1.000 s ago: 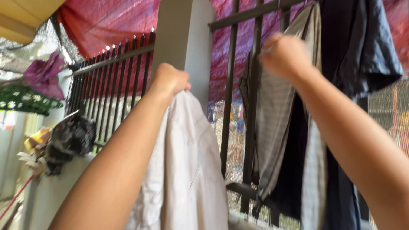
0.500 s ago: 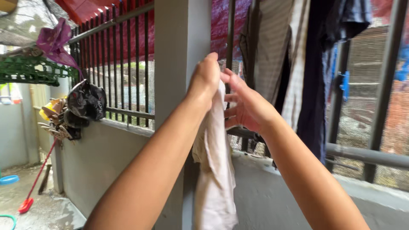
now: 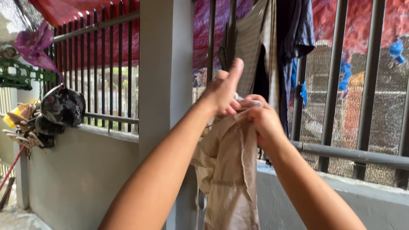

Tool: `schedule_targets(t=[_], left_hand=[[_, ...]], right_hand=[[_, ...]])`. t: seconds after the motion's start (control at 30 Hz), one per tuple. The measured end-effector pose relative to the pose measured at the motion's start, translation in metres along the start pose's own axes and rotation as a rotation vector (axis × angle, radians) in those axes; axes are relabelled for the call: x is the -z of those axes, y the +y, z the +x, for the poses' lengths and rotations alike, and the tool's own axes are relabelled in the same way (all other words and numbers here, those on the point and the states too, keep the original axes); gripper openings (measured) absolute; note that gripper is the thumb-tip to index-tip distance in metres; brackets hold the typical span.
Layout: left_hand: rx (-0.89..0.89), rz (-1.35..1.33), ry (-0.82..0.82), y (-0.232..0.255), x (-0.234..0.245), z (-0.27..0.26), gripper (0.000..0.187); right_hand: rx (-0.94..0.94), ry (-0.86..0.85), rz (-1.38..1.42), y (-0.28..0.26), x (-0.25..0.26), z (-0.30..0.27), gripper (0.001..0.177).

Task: The person removes clothes from a laundry basket, places each item on a hanger, and hangs them on a clothes rack. The person handles shirts, pants, and other garments one at a time, moving them from the basket to the rack.

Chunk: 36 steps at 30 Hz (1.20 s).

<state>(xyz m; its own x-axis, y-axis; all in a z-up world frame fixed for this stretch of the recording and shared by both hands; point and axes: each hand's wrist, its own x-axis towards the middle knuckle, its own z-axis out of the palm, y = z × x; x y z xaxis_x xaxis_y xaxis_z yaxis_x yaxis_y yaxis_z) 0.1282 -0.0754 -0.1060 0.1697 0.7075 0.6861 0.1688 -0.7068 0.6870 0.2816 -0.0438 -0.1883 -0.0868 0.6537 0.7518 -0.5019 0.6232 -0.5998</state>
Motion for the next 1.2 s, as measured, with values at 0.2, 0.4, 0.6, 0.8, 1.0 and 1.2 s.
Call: schedule_targets(t=[0.2,0.4,0.6,0.8,1.0,1.2], left_hand=[[-0.004,0.170,0.245,0.001,0.076,0.008,0.080],[0.012,0.278,0.255,-0.026,0.100,0.014,0.077],[0.027,0.311,0.297,-0.035,0.100,0.042,0.074],[0.002,0.319,0.313,-0.038,0.108,0.084,0.075],[-0.062,0.337,0.343,-0.035,0.112,0.133,0.077],[-0.104,0.380,0.353,-0.046,0.114,0.165,0.080]], right_hand=[[0.177,0.070,0.022,-0.051,0.046,0.046,0.040],[0.400,-0.086,-0.067,-0.090,0.050,0.135,0.045],[0.530,-0.153,-0.151,-0.094,0.042,0.220,0.045],[0.589,-0.156,-0.142,-0.083,0.044,0.298,0.043],[0.758,-0.220,-0.171,-0.075,0.055,0.383,0.045],[0.721,-0.062,-0.377,-0.078,0.047,0.449,0.039]])
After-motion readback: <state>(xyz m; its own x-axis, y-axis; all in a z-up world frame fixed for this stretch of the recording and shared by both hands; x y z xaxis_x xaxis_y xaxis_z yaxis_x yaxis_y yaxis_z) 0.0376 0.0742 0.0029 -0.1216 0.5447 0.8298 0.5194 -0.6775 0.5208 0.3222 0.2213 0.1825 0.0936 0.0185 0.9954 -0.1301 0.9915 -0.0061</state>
